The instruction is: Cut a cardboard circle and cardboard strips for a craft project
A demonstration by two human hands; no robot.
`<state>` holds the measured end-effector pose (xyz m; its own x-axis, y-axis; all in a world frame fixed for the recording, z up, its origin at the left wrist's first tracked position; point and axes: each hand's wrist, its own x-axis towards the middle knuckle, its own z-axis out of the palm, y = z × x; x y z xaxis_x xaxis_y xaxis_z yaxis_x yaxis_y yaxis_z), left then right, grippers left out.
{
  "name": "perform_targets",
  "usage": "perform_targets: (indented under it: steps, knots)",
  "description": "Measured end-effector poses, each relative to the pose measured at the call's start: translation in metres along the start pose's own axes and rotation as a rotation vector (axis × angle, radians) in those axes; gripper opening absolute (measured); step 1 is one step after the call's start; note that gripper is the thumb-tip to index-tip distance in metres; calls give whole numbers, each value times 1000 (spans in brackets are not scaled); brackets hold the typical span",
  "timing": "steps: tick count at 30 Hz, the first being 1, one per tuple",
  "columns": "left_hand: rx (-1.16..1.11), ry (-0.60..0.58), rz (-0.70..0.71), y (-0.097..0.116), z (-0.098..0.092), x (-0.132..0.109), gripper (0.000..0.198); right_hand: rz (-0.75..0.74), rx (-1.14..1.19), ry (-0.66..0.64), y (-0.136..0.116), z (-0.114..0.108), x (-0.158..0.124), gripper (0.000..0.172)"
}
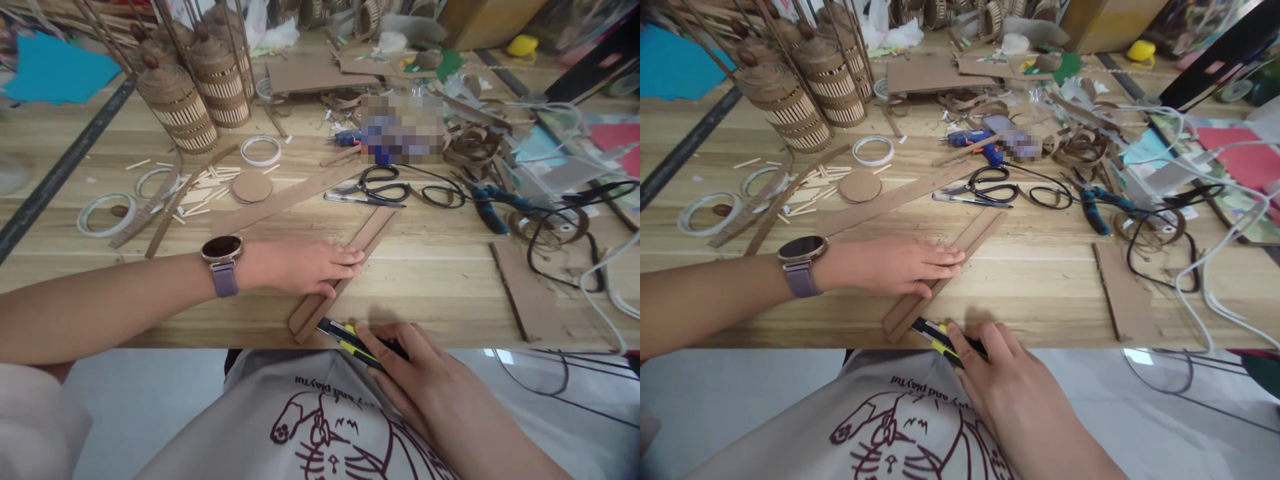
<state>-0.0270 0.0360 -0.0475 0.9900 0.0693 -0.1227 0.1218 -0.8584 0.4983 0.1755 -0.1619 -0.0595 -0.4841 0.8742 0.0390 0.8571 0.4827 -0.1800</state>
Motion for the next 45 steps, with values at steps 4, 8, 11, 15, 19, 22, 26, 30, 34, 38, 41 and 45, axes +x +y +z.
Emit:
perform_targets:
  steps: [4, 8, 11, 15, 19, 22, 26, 30, 34, 38, 41, 45]
  knots:
    - [28, -22, -14, 0, 0, 0, 53, -44, -21, 4, -3, 1, 2, 43]
    - [72, -61, -15, 1, -2, 1, 55, -60, -37, 18, -6, 2, 1, 45]
    - [84, -66, -24, 2, -3, 1, 55, -79, -27, 26, -7, 2, 4, 43]
    - [94, -72, -33, 3, -3, 0, 54, -99, -27, 55, -8, 2, 7, 39]
    - [103, -76, -24, 3, -3, -1, 54, -105, -4, -2, -6, 2, 1, 42]
    - [97, -57, -12, 1, -1, -1, 54, -121, 43, -37, -2, -4, -3, 43]
    - [73, -6, -15, 3, 3, -1, 53, -124, 160, -69, 12, -22, -13, 41]
    - [191, 102, -133, 26, 10, -5, 59, -13, 211, 34, 41, -36, -31, 40]
    - [271, 171, -390, 51, 12, -12, 42, 97, 181, 103, 73, -40, -32, 45]
    - [298, 189, -610, 45, 7, -20, 29, 133, 67, 203, 96, -35, -8, 46]
    - [325, 197, -707, 28, 6, -26, 19, 167, -100, 216, 110, -28, 11, 54]
    - [335, 284, -688, 12, 6, -37, 17, 149, -212, 190, 125, -18, 26, 53]
